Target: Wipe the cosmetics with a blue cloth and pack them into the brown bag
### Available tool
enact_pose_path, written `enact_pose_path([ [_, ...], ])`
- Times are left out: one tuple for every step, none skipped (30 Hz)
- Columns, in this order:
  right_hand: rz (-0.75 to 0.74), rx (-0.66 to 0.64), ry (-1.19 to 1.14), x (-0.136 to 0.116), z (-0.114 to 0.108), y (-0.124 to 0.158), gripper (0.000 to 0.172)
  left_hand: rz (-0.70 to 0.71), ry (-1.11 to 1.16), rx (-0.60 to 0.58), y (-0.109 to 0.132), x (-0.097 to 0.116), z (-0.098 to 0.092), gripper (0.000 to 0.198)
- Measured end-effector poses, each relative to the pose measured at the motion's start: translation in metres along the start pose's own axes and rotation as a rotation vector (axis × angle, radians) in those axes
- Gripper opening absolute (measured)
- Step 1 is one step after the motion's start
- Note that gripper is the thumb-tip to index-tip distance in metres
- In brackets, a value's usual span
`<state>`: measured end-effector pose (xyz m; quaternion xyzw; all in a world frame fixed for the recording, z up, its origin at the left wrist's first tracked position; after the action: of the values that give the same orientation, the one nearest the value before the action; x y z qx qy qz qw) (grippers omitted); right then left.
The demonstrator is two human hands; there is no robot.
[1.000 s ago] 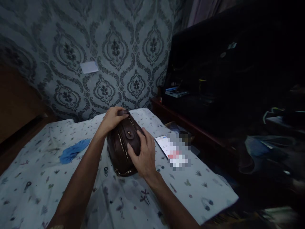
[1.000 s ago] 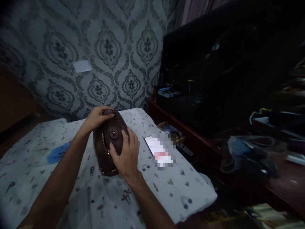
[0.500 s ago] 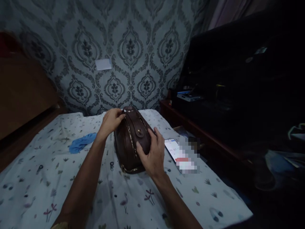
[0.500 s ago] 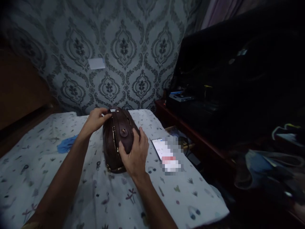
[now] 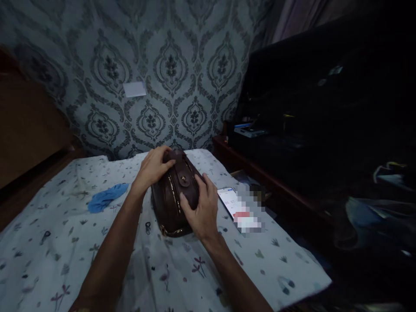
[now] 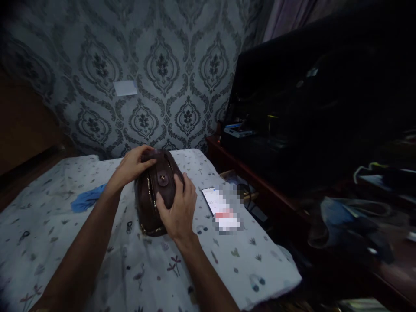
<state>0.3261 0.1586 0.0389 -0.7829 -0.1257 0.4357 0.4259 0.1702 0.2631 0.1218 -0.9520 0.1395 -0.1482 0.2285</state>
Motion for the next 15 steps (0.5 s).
enact_pose_path([
  [-0.001, 0.001, 0.004, -0.001, 0.000, 0.000, 0.054, 0.009, -0.005, -0.007, -0.003, 0.006, 0.003, 0.036],
  [-0.003, 0.003, 0.006, -0.001, 0.000, 0.000, 0.054, 0.021, -0.024, -0.017, -0.006, 0.012, 0.005, 0.036],
  [-0.006, 0.006, 0.006, -0.002, -0.001, 0.000, 0.054, 0.035, -0.053, -0.032, -0.010, 0.018, 0.008, 0.033],
  [-0.009, 0.010, 0.005, -0.002, -0.001, -0.001, 0.053, 0.044, -0.086, -0.050, -0.014, 0.023, 0.010, 0.028],
  [-0.012, 0.014, 0.002, -0.003, -0.001, -0.001, 0.053, 0.047, -0.114, -0.068, -0.018, 0.027, 0.013, 0.023],
  [-0.013, 0.017, -0.001, -0.003, -0.002, -0.001, 0.053, 0.043, -0.134, -0.085, -0.022, 0.029, 0.015, 0.020],
  [-0.013, 0.018, -0.004, -0.003, -0.002, -0.001, 0.052, 0.035, -0.144, -0.100, -0.026, 0.030, 0.017, 0.019],
  [-0.012, 0.017, -0.006, -0.003, -0.002, -0.001, 0.051, 0.026, -0.143, -0.111, -0.029, 0.031, 0.019, 0.018],
  [-0.012, 0.016, -0.007, -0.004, -0.002, -0.001, 0.050, 0.016, -0.131, -0.115, -0.032, 0.030, 0.021, 0.019],
  [-0.012, 0.015, -0.009, -0.004, -0.002, -0.001, 0.049, 0.007, -0.112, -0.109, -0.034, 0.029, 0.022, 0.019],
  [-0.014, 0.014, -0.011, -0.004, -0.002, -0.002, 0.048, -0.005, -0.090, -0.098, -0.036, 0.027, 0.023, 0.020],
  [-0.015, 0.013, -0.014, -0.004, -0.002, -0.002, 0.048, -0.020, -0.064, -0.085, -0.037, 0.025, 0.023, 0.021],
  [-0.013, 0.014, -0.017, -0.004, -0.002, -0.002, 0.047, -0.038, -0.032, -0.075, -0.038, 0.023, 0.024, 0.022],
  [-0.010, 0.015, -0.021, -0.004, -0.002, -0.002, 0.047, -0.058, 0.004, -0.071, -0.039, 0.020, 0.025, 0.023],
  [-0.007, 0.016, -0.025, -0.004, -0.003, -0.002, 0.047, -0.073, 0.040, -0.075, -0.040, 0.018, 0.027, 0.023],
])
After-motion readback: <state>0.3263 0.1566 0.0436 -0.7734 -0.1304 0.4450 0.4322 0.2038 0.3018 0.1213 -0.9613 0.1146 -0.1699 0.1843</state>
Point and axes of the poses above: each hand's wrist, its own y-axis away from the middle knuckle, its own z-axis out of the palm, x = y × z, the point moved 9 cm from there along -y, towards the middle knuckle, and after that the axes turned 13 degrees about -y, right-handed, at the moved point
